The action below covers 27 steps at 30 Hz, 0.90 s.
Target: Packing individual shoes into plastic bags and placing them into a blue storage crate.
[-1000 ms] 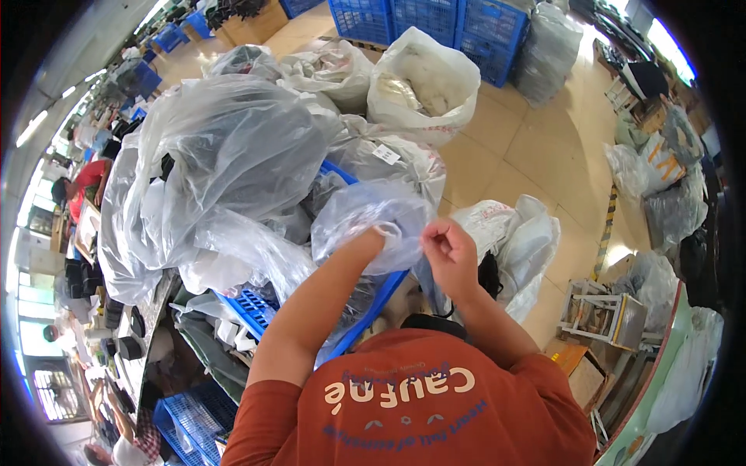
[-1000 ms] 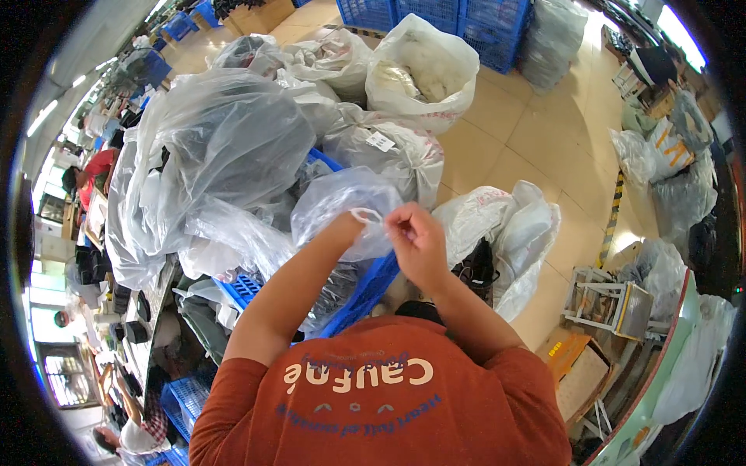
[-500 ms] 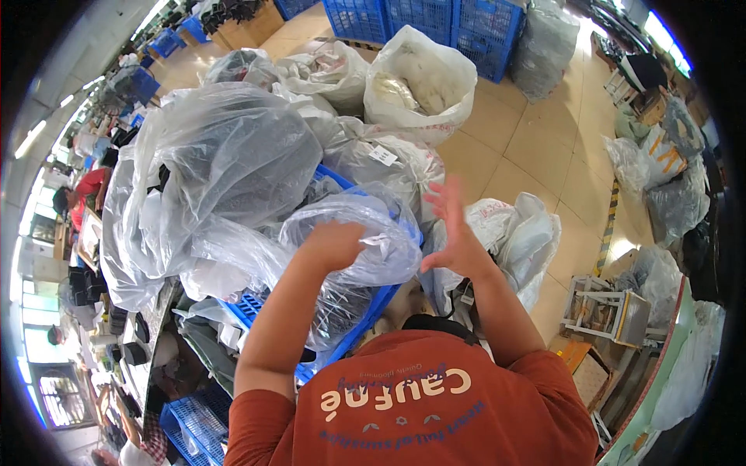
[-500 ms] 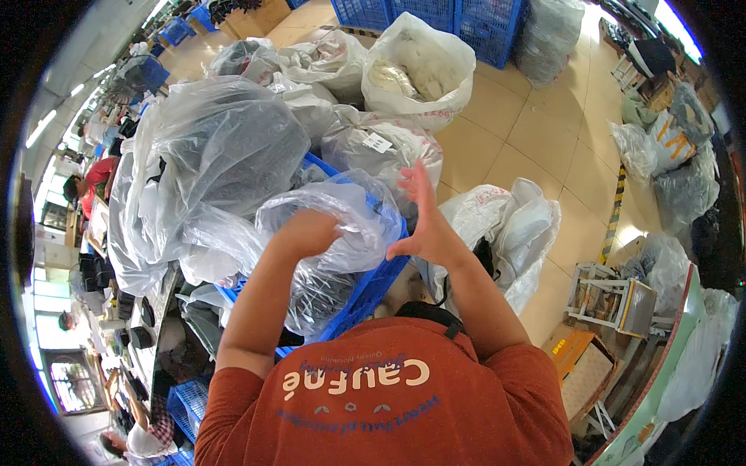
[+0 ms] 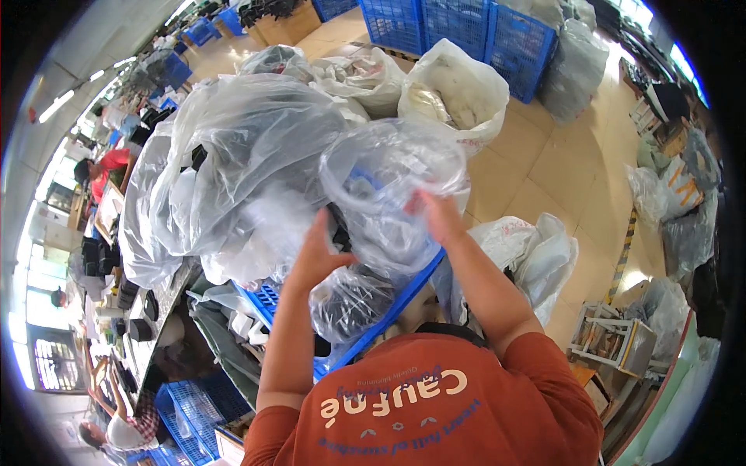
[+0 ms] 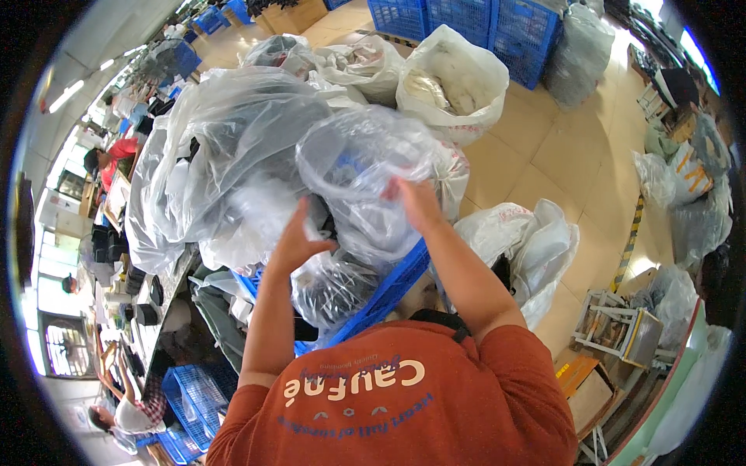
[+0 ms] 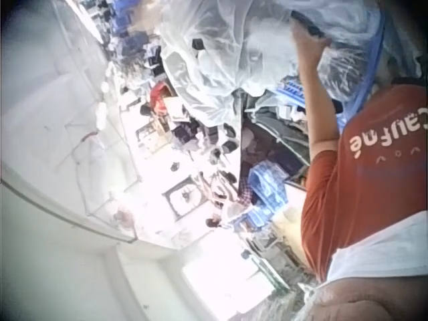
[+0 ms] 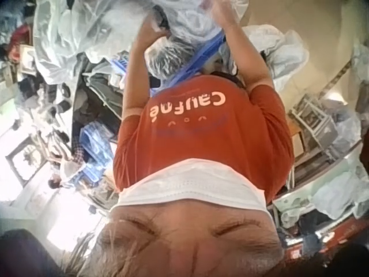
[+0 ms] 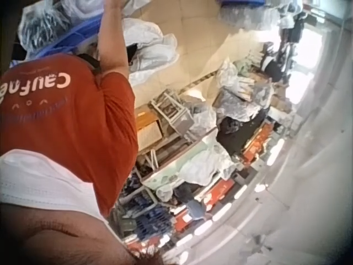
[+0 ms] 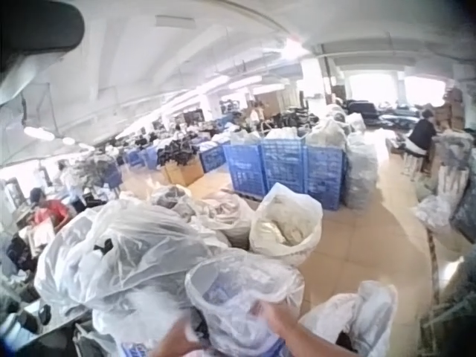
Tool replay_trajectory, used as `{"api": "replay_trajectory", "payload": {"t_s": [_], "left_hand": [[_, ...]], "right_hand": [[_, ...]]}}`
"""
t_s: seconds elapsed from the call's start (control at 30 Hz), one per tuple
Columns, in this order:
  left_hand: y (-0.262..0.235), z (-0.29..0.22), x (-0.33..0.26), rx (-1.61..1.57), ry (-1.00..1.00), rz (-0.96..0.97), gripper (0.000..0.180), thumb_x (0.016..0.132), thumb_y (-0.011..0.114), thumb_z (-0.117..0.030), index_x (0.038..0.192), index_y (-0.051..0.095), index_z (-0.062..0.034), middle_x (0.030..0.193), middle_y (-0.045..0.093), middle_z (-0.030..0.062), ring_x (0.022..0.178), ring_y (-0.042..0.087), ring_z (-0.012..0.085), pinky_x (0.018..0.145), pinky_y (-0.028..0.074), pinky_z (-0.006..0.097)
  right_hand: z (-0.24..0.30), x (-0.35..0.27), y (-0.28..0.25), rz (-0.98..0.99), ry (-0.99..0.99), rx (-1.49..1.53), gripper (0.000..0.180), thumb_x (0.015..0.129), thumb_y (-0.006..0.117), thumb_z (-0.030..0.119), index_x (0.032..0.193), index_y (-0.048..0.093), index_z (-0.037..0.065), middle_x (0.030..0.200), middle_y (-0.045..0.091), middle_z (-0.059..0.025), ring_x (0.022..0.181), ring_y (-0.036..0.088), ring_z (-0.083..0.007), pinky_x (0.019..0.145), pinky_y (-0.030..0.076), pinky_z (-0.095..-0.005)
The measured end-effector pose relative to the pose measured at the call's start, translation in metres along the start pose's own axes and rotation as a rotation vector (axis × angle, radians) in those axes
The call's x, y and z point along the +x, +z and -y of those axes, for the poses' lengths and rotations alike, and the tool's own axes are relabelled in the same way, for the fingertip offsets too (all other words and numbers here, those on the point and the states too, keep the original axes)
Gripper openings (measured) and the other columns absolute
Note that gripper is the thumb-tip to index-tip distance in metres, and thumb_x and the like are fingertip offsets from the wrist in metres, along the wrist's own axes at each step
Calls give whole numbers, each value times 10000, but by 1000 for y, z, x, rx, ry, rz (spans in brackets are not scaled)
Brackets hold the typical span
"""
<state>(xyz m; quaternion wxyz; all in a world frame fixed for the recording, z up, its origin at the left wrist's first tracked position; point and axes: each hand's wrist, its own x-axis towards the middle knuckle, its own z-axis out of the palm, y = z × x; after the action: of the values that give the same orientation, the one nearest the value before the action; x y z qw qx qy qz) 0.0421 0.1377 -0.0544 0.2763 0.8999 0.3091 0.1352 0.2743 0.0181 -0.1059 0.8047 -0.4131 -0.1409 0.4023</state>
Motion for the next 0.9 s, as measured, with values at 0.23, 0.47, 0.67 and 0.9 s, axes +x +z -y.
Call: {"api": "replay_trajectory", "payload": {"t_s": [0.23,0.47,0.67,0.9], "left_hand": [[51,-50,48,-1042,-197,-117,240,741,559,50,975,591,10,895,639,70,825,601,148,735,477,253],[51,-79,47,-1134,-64,129,176,746,579,-16,922,590,-13,943,623,97,823,606,187,730,474,296],[-7,-121,36,-14,279,268,251,673,692,-101,896,603,-28,799,609,130,750,574,320,667,466,340],[-2,-118,60,547,932,53,295,646,662,-115,936,610,-120,920,615,54,961,562,206,969,274,484]], "right_hand": [[-17,-14,-2,297,-181,-512,679,663,750,258,1195,406,16,1094,522,-104,1042,498,-196,895,398,-348],[-37,-28,23,189,-350,-792,383,751,624,172,1099,520,48,1048,538,-88,997,491,-175,881,381,-322],[-83,13,-44,98,-261,-767,115,708,635,100,801,639,33,834,623,-119,876,578,-266,767,447,-348],[-33,3,30,426,-617,-821,391,709,684,213,1020,537,28,819,605,-81,770,562,-142,664,446,-308]]}}
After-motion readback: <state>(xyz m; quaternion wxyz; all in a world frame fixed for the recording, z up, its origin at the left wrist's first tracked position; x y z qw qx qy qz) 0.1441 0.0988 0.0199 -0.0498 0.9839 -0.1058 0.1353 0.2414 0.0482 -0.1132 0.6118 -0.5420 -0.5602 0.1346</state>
